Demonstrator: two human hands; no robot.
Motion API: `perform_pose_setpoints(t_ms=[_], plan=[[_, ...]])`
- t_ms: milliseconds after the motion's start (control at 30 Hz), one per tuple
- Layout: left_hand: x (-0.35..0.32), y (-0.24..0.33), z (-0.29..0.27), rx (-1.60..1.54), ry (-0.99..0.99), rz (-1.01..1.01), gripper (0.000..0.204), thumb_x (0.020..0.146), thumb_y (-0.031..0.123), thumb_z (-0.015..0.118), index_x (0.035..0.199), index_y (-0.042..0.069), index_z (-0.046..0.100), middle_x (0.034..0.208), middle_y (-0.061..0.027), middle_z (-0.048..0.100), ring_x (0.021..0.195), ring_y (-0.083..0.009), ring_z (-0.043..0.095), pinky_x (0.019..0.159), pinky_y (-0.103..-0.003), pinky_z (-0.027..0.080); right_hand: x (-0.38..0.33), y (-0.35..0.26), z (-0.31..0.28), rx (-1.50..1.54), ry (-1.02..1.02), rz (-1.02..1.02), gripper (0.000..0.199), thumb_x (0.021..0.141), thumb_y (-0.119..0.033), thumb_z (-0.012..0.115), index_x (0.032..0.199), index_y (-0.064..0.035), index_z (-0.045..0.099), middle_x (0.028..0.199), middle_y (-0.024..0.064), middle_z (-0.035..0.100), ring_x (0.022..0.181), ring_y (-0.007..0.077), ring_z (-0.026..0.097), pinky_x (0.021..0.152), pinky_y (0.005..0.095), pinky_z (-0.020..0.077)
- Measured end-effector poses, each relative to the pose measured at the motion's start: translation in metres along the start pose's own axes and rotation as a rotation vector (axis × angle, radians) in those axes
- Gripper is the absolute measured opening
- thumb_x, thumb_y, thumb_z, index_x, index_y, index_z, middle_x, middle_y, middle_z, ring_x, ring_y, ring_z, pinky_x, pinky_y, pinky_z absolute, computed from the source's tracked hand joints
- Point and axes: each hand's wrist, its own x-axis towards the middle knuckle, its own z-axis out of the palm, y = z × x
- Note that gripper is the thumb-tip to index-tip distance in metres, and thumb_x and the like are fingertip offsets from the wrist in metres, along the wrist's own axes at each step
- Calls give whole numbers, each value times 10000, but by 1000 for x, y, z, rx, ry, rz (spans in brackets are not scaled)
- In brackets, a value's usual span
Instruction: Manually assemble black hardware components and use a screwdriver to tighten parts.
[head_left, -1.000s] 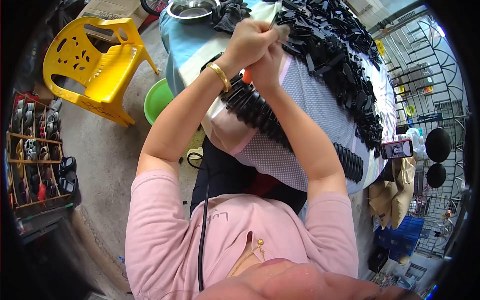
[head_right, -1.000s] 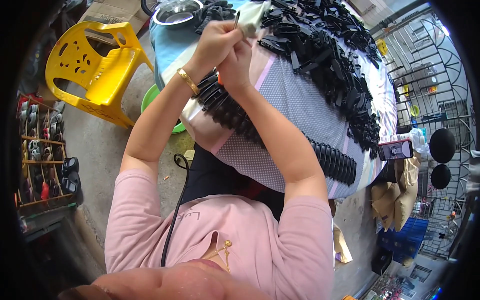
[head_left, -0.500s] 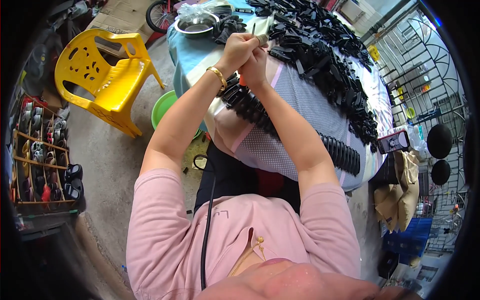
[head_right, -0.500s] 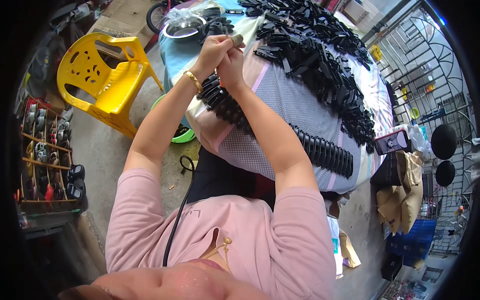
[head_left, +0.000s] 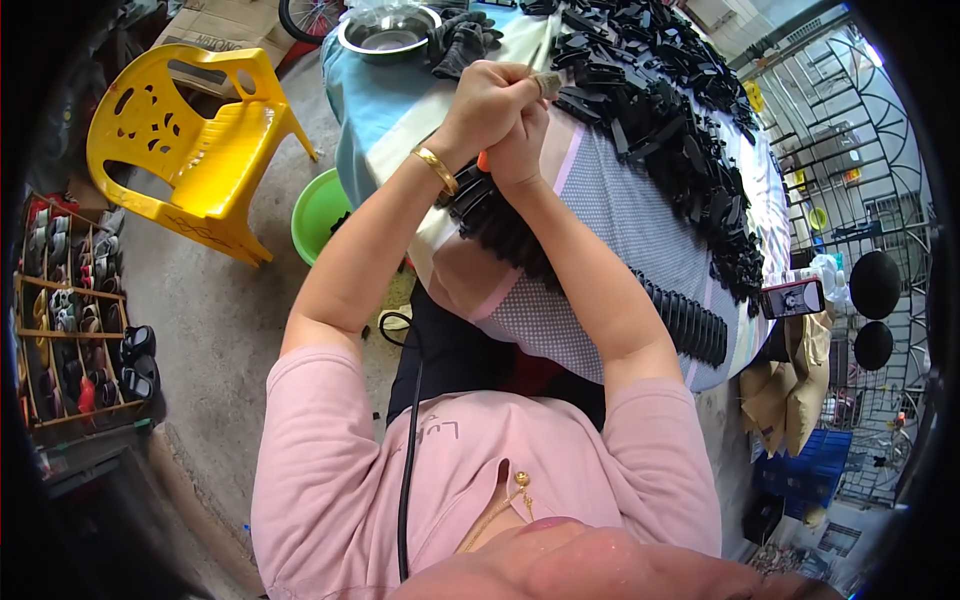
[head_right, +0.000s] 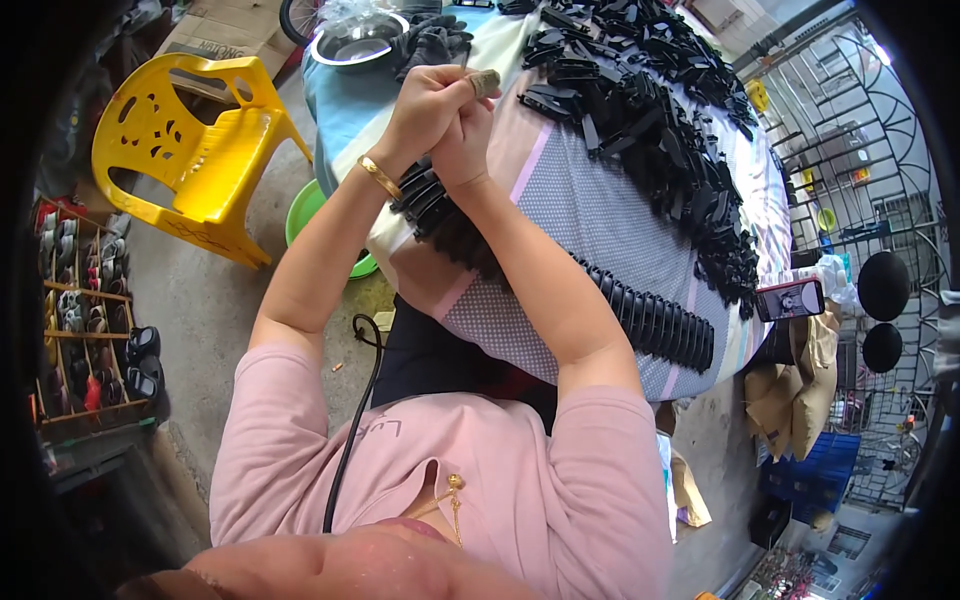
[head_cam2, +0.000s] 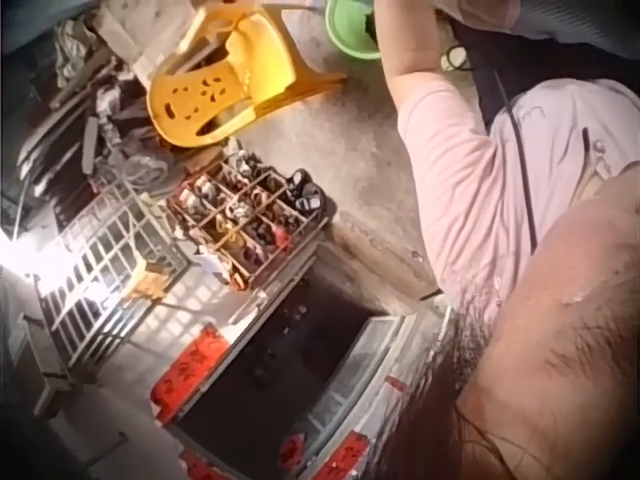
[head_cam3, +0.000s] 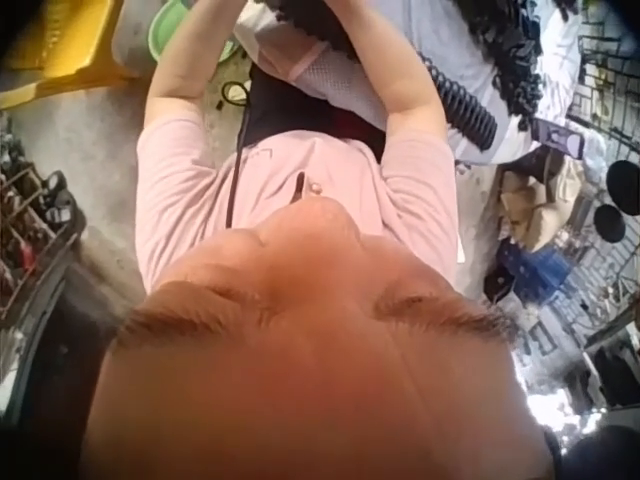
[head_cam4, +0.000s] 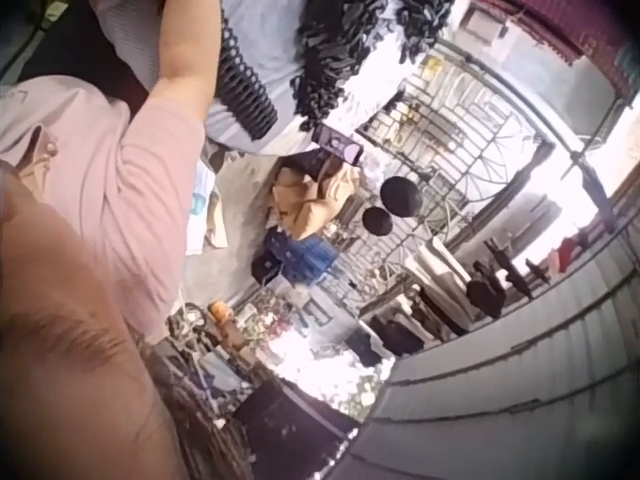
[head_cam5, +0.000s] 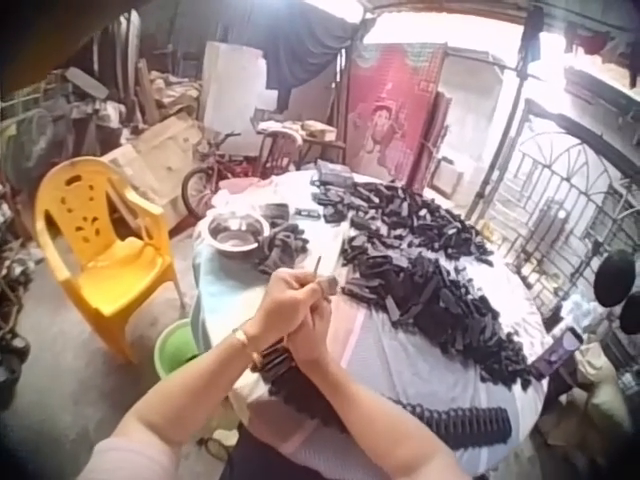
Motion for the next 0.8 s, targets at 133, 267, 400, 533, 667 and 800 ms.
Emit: perform_pose_setpoints(t_ms=[133, 267, 400, 533, 667, 800], plan=[[10, -9, -17, -22, 67, -25, 218, 827, 123, 531, 794, -49, 662, 718, -64, 638, 642, -93, 567, 608, -225, 465, 7, 8, 7, -2, -42, 80, 252, 858, -178, 459, 706, 9, 533, 585, 21, 531, 486, 86, 500, 419, 216, 375], [22, 5, -16, 61, 43, -51, 216, 835, 134, 549, 786, -45, 659, 736, -66, 647, 667, -88, 570, 618, -231, 468, 22, -12, 10, 179, -157, 242, 252, 859, -171, 464, 682, 0, 519, 550, 19, 509, 439, 84, 479, 383, 218, 359], [14, -11, -25, -48, 41, -16, 212, 824, 90, 503, 818, -55, 658, 744, -81, 650, 678, -101, 584, 642, -241, 481, 13, 12, 18, 179, -89, 172, 257, 848, -168, 490, 653, -4, 526, 526, 18, 502, 404, 80, 460, 356, 218, 344], [12, -9, -19, -166, 107, 35, 187, 756, 78, 533, 748, -54, 665, 653, -57, 636, 585, -78, 547, 555, -223, 450, 5, 32, 13, 73, -56, 36, 241, 859, -162, 476, 674, -12, 515, 550, 15, 503, 423, 81, 463, 365, 214, 349], [10, -13, -20, -44, 32, 46, 202, 807, 84, 513, 809, -60, 655, 756, -82, 650, 692, -99, 583, 665, -224, 474, 15, 42, 7, 30, -67, -98, 227, 866, -154, 462, 692, -17, 512, 571, 16, 508, 439, 83, 469, 371, 212, 352], [11, -8, -26, -48, 141, -45, 208, 812, 111, 529, 782, -46, 662, 740, -69, 645, 664, -83, 566, 622, -213, 460, 20, 25, 12, 194, -199, 279, 225, 867, -146, 454, 707, -8, 529, 579, 23, 518, 441, 87, 477, 372, 214, 355]])
